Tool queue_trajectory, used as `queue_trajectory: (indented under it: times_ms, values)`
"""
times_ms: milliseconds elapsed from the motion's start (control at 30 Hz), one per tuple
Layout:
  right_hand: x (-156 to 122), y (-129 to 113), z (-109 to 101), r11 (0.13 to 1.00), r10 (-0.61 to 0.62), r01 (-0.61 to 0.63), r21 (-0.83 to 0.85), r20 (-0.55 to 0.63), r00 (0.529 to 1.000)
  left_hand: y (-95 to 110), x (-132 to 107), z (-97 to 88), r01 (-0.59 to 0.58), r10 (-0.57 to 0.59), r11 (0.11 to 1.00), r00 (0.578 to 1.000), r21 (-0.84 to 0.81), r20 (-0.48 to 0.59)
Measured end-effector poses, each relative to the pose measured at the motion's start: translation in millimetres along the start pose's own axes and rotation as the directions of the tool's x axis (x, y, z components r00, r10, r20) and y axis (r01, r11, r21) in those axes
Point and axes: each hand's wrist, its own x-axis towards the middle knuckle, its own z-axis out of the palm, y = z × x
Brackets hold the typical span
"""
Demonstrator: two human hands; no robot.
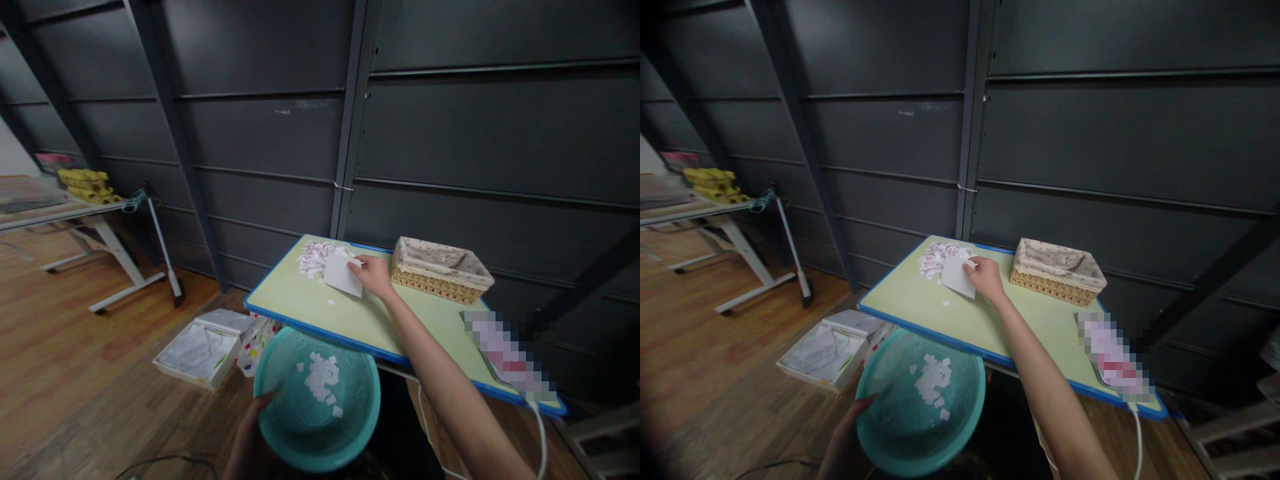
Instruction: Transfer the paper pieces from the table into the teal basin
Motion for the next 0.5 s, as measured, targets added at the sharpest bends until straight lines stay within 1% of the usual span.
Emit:
queue_trajectory:
  times_ms: [67, 133, 233, 367, 433, 500]
  values:
    - [-4, 6, -12, 0.999, 0.002, -0.003, 0.038, 0.036, 0.999, 0, 0, 2.1, 0.013, -0.013, 1.0, 1.0, 0.005, -0.006]
    - [-8, 12, -22, 0.993, 0.016, -0.025, 0.113, 0.078, 0.997, 0, -1, 4.5, 0.016, -0.016, 1.0, 1.0, 0.011, -0.007]
    - [-13, 23, -33, 0.973, 0.059, -0.08, 0.216, 0.102, 0.993, 1, -4, 7.1, -0.015, 0.015, 1.0, 1.0, 0.026, 0.015]
    - [-18, 35, -37, 0.914, 0.186, -0.197, 0.356, 0.067, 0.98, 0, -4, 7.4, -0.009, 0.008, 1.0, 1.0, 0.023, 0.027]
    - [-20, 36, -37, 0.895, 0.217, -0.221, 0.387, 0.057, 0.975, 0, -2, 7.3, -0.016, 0.016, 1.0, 0.999, 0.006, 0.028]
    - [-21, 35, -37, 0.898, 0.223, -0.225, 0.378, 0.052, 0.974, 1, -3, 7.8, -0.02, 0.02, 1.0, 1.0, -0.012, 0.012]
